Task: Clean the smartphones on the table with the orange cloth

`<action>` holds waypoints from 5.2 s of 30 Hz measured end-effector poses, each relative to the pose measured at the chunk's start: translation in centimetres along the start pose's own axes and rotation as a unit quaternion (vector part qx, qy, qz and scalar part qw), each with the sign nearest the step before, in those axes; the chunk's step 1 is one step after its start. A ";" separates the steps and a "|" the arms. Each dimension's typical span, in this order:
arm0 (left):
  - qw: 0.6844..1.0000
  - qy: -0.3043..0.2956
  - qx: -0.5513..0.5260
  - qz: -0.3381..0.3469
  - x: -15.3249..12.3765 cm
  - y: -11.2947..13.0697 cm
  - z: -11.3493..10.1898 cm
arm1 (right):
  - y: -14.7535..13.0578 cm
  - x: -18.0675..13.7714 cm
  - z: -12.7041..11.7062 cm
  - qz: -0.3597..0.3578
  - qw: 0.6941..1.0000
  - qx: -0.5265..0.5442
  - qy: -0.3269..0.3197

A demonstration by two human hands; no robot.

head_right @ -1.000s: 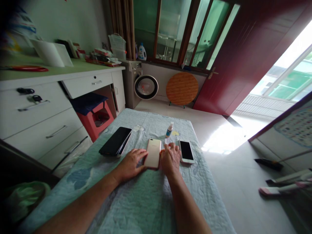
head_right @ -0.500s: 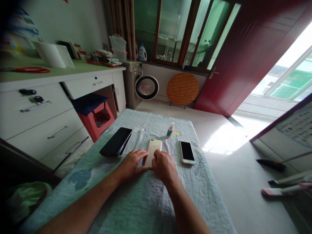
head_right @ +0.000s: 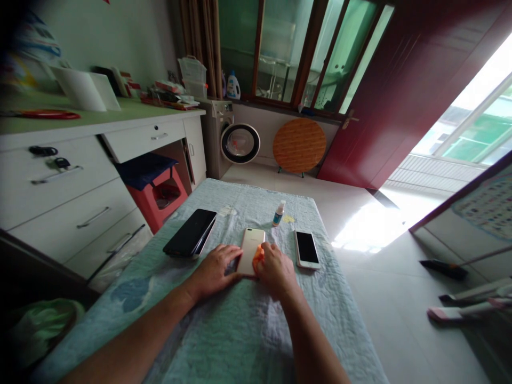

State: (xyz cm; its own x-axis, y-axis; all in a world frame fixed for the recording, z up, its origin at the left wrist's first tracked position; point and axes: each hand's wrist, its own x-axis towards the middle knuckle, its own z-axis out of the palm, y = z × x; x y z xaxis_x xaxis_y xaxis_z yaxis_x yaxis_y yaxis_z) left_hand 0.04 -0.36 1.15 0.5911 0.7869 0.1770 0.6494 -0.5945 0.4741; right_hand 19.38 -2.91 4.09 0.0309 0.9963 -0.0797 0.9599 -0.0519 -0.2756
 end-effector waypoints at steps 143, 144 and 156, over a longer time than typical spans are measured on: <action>0.979 0.164 -0.103 0.064 -0.6 2.0 1.2 | 8.7 1.8 -3.1 0.274 0.955 0.013 0.110; 0.979 0.164 -0.104 0.063 -0.6 1.9 1.2 | 8.7 1.8 -3.0 0.276 0.955 0.013 0.106; 0.979 0.169 -0.098 0.064 -0.6 1.9 1.0 | 9.2 1.9 -1.7 0.265 0.958 -0.006 0.112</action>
State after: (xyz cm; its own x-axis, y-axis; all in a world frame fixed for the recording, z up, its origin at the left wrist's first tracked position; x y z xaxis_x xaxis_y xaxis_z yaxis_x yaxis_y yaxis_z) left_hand 1.42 -2.10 1.07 0.4480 0.7372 0.5058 0.4562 -0.6751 0.5798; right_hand 28.80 -1.37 3.07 0.5715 0.8206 0.0022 0.7964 -0.5541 -0.2423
